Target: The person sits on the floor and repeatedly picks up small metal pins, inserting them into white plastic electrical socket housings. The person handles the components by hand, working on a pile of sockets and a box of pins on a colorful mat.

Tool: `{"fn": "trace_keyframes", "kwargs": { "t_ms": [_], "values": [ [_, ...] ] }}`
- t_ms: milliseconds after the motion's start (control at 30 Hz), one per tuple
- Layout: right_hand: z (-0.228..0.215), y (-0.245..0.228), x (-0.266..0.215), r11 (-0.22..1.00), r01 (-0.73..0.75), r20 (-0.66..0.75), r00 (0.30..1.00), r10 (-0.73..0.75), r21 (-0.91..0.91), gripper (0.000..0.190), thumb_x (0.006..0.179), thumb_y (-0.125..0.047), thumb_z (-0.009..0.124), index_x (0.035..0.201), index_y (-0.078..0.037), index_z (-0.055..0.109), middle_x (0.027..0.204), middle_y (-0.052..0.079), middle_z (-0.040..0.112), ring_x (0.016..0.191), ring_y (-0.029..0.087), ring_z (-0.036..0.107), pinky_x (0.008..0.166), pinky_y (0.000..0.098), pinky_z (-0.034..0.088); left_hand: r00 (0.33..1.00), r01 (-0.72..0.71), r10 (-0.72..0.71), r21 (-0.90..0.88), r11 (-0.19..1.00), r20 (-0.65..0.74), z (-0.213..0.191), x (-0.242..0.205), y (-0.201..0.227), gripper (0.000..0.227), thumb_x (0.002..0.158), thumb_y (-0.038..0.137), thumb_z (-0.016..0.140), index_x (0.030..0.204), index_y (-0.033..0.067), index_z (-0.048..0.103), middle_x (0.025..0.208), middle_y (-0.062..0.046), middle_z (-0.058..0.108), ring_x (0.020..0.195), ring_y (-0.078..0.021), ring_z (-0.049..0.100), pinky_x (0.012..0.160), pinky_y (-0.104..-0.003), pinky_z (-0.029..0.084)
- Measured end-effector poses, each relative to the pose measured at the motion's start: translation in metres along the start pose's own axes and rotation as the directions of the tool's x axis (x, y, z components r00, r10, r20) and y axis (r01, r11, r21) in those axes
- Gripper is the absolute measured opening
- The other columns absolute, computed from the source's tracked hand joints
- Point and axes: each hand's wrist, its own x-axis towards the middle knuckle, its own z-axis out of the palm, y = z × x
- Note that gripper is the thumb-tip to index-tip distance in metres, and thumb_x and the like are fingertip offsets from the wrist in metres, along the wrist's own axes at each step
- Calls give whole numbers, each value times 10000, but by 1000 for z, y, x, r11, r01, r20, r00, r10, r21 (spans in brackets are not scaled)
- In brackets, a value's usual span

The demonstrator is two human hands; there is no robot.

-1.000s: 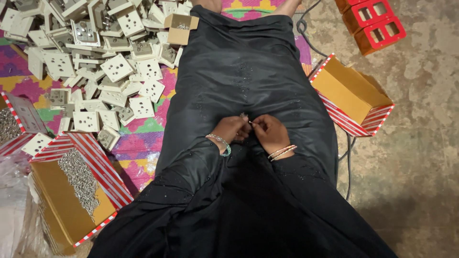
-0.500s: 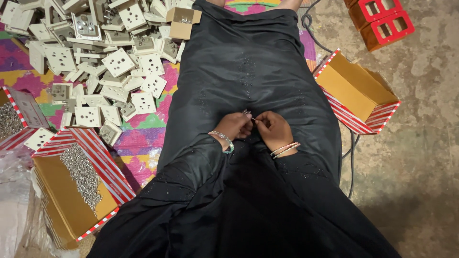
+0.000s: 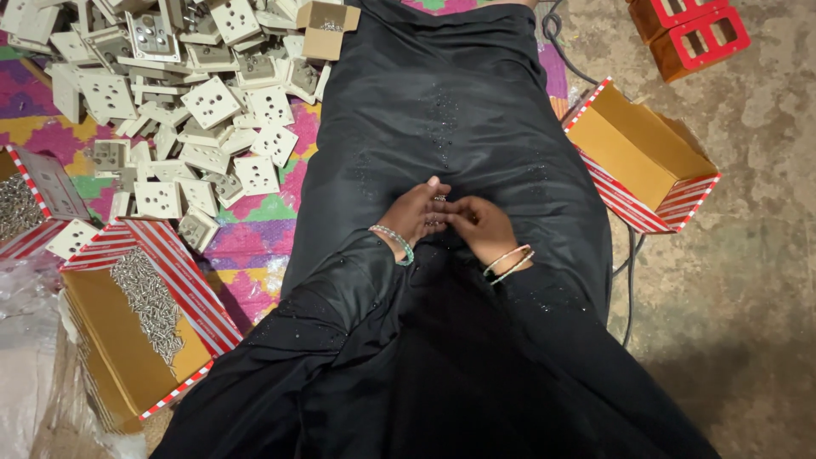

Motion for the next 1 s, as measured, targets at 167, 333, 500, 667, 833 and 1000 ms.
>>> {"fn": "trace_keyframes", "kwargs": {
  "t_ms": [167,333,500,667,833,1000],
  "values": [
    [-1,-46,-9,949,89,62,995,-74,-303,280,837,-135,719,1112,-79,725,896,97,678,784,248,663,710,372,527,1000,20,-20,-5,1000,13,-7,10,-10,639,992,519,485,1387,19,519,1178,-175,656,1041,-271,679,901,-399,526],
    [-5,-52,-15,933,246,73,969,-235,-262,243,823,-166,703,1048,-80,733,920,110,695,884,299,678,762,412,532,999,48,-48,-33,998,-1,-15,11,-17,563,1010,479,492,1334,23,558,1098,-129,681,958,-249,690,809,-344,563],
    [0,-42,-10,860,303,179,952,-250,-410,124,909,-191,658,930,-86,721,947,82,715,950,291,687,833,424,532,991,-39,48,-73,997,123,-21,3,-16,546,1085,472,464,1285,-20,593,1007,-99,686,877,-186,676,788,-329,562],
    [6,-38,-14,935,244,-43,964,-263,-257,157,836,-187,689,952,-113,763,951,70,727,952,291,682,828,408,532,997,28,-28,10,1000,67,-17,-2,-4,499,1053,448,421,1222,13,600,1019,-104,729,874,-174,707,793,-306,577],
    [11,-35,-13,966,174,-70,979,-190,-193,215,847,-204,686,1029,-141,784,996,79,739,949,271,700,837,388,543,999,48,-49,41,998,20,-24,5,-10,460,1063,410,449,1193,8,630,986,-83,719,837,-167,696,769,-314,581],
    [3,-19,0,979,9,-105,994,-31,-205,180,934,-249,668,968,-103,768,997,95,767,924,259,726,836,374,565,990,-100,107,82,992,-86,-25,8,-14,422,1078,383,525,1182,-8,643,909,-81,680,751,-166,650,684,-295,548]
  ]
}}
